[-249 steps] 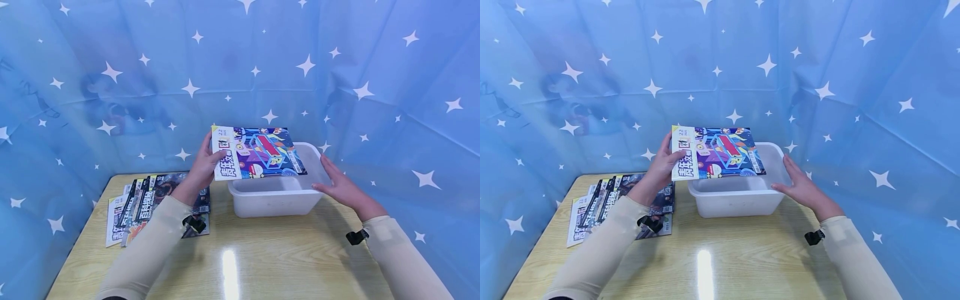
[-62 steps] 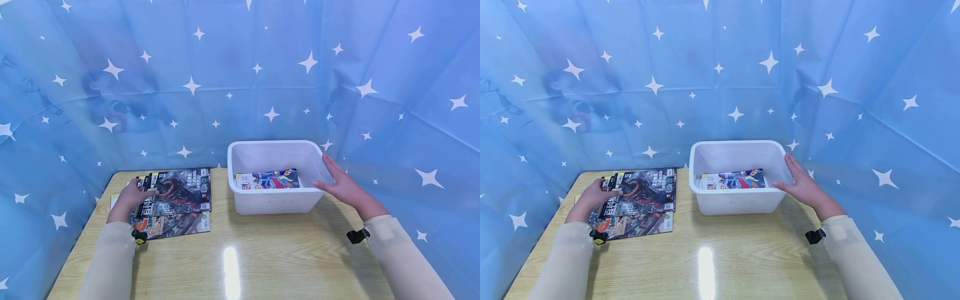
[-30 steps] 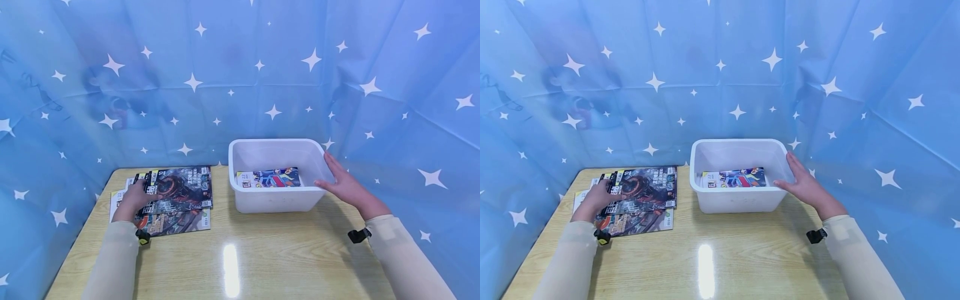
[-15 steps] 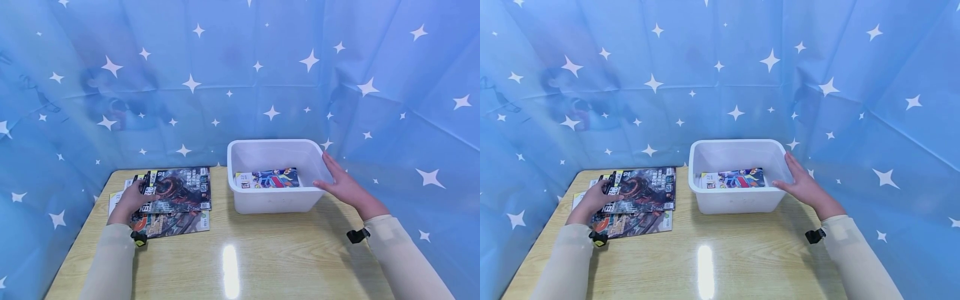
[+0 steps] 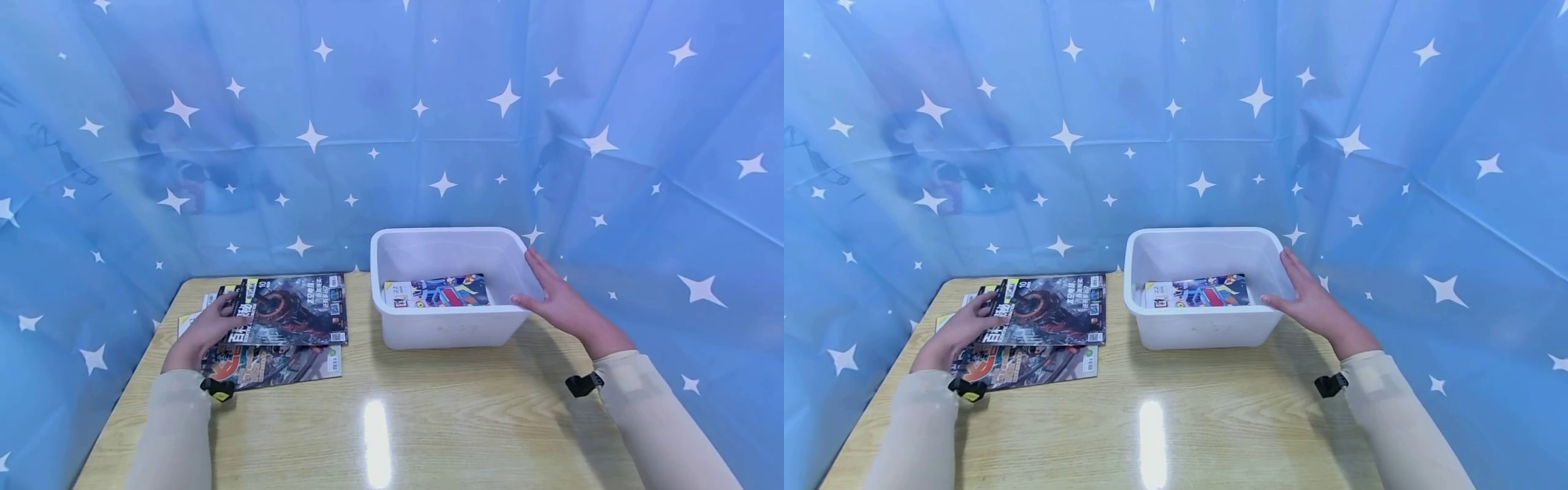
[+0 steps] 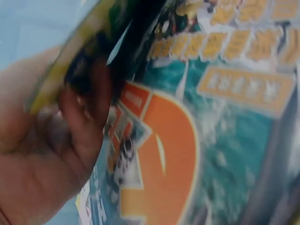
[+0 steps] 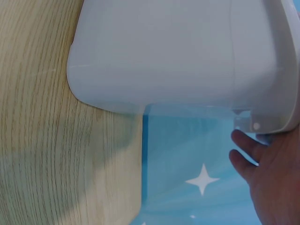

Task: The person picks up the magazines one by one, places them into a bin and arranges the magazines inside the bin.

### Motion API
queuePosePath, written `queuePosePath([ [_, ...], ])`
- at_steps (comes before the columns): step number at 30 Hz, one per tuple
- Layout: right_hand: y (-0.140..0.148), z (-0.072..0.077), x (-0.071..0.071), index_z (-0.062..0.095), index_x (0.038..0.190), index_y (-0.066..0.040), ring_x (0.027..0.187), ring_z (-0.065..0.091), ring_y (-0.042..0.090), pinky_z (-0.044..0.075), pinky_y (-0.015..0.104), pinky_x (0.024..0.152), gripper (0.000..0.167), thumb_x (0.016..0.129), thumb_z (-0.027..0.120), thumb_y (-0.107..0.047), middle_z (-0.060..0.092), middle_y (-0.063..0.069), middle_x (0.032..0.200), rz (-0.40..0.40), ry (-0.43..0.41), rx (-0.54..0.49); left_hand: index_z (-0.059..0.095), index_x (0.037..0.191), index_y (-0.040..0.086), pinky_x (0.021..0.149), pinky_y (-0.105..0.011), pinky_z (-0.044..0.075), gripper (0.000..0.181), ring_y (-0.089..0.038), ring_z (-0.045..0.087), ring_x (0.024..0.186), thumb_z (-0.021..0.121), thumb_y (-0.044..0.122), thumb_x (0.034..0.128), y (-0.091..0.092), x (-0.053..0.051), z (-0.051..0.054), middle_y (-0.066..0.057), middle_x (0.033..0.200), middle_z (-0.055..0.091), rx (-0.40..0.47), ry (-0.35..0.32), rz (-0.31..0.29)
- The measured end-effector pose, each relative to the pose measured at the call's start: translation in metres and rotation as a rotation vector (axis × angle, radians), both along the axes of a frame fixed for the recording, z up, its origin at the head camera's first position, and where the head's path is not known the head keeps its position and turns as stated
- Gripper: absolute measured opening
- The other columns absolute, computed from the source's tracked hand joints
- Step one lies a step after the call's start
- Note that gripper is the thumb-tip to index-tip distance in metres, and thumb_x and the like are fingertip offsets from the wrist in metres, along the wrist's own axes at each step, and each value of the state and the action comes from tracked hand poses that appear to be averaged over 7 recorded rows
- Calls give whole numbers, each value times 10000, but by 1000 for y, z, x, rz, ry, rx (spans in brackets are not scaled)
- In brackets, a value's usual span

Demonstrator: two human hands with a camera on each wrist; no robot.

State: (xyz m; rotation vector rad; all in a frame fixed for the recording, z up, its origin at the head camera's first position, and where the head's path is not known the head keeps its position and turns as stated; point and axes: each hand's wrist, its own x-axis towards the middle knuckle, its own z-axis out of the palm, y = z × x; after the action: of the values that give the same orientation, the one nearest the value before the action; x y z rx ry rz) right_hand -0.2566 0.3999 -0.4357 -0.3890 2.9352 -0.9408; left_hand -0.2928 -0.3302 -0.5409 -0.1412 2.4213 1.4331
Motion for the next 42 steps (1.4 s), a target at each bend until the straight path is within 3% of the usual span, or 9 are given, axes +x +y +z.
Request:
queuePosePath([
  [9,-1,2,0,-31,1790,-242,1647,51,580,181,892,1188,1071,1069,733,-450,-79,55,1862,-6,-6,10,-166,1763,294,1203,-884,111,1093,-568,-112,1638,707,224,1108,-6,4,-8,-285,1791,-191,217,-14,-89],
  [16,-1,1,0,-20,1791,-232,1650,54,573,187,887,1192,1071,1067,731,-474,-65,79,1863,-4,-2,1,-164,1758,359,1182,-872,247,1094,-570,-122,1636,691,150,1107,-4,5,-13,-235,1789,-254,330,3,-72],
  [22,-1,0,0,-14,1792,-217,1659,38,552,186,881,1198,1072,1066,732,-475,-74,62,1862,-1,7,-4,-125,1763,397,1192,-900,112,1065,-491,-206,1645,674,129,1112,-3,7,-16,-178,1791,-289,413,34,-62],
  [24,0,0,0,-15,1792,-221,1659,38,551,187,881,1197,1073,1066,732,-480,-76,56,1862,-1,5,-3,-103,1767,410,1208,-878,171,1041,-472,-53,1677,661,125,1120,-3,9,-15,-193,1819,-200,447,52,-64],
  [26,0,0,0,-16,1792,-222,1659,38,552,186,881,1197,1076,1065,732,-486,-77,56,1863,0,1,-3,-79,1771,422,1212,-793,323,1007,-400,212,1658,643,131,1132,-4,11,-13,-180,1848,-25,470,71,-66],
  [29,-1,1,0,-15,1792,-219,1659,37,553,184,880,1199,1075,1066,730,-490,-78,58,1862,0,0,-1,-36,1773,447,1118,-552,532,963,-230,590,1402,614,115,1145,-6,13,-11,-88,1737,386,528,91,-61],
  [30,-1,1,0,-15,1792,-219,1659,36,553,182,880,1199,1074,1067,729,-491,-81,57,1862,0,-1,-1,-23,1774,452,1065,-476,569,952,-166,639,1318,602,101,1148,-7,14,-10,-25,1670,474,552,98,-62],
  [34,-2,2,1,-16,1792,-226,1659,37,554,181,878,1201,1076,1065,728,-501,-78,54,1862,-3,-1,-3,-5,1784,420,919,-358,641,941,-141,740,1131,557,18,1144,-10,15,-8,114,1414,672,685,135,-75],
  [42,-2,1,1,-20,1791,-227,1658,42,555,183,878,1202,1076,1065,738,-465,-67,70,1863,-5,-1,-3,2,1786,406,878,-319,667,944,-187,779,1097,490,-72,1135,-14,17,3,29,1349,752,861,188,-78],
])
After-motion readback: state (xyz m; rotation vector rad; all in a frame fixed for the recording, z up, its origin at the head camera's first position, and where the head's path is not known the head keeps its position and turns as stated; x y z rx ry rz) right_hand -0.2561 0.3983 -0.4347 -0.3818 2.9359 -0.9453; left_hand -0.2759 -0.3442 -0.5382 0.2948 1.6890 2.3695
